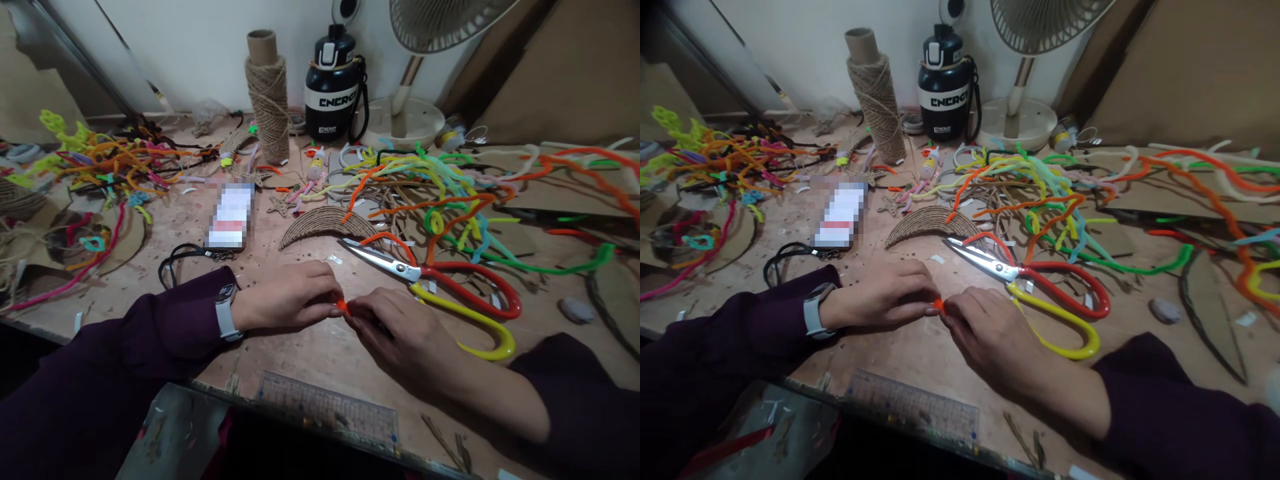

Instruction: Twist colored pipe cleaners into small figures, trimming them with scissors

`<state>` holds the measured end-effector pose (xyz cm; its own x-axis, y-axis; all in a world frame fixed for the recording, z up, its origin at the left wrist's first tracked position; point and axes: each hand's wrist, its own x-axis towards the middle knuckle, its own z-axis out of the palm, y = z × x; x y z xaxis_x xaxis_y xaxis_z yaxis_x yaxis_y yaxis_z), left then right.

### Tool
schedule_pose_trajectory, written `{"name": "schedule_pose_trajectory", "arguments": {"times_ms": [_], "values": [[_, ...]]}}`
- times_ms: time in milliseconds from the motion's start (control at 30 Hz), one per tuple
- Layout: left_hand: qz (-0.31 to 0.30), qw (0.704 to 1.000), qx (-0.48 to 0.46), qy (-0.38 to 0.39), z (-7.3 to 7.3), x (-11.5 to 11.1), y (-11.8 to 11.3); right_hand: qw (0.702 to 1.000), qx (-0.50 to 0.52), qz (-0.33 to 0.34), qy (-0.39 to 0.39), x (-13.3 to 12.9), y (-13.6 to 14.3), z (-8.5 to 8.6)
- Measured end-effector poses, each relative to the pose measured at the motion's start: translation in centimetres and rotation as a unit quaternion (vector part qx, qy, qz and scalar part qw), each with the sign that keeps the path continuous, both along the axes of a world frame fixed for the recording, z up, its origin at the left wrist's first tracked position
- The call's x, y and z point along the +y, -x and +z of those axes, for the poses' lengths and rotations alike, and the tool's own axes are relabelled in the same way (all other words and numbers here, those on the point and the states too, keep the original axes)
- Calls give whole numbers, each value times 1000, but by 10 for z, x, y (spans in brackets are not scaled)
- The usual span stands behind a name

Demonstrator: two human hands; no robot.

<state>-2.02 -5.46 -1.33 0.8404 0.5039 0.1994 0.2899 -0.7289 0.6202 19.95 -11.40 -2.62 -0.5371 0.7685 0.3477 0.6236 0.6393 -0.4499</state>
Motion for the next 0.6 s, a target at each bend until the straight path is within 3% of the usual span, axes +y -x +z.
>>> {"name": "schedule_pose_trajectory", "arguments": {"times_ms": [267,500,600], "values": [[13,1000,6,16,9,-3,0,999,1,5,-34,1,0,-1],[156,973,-98,139,8,-3,4,1000,14,25,4,0,-5,10],[189,962,-130,147,6,-4,3,998,19,45,-44,-1,-6,12]]}}
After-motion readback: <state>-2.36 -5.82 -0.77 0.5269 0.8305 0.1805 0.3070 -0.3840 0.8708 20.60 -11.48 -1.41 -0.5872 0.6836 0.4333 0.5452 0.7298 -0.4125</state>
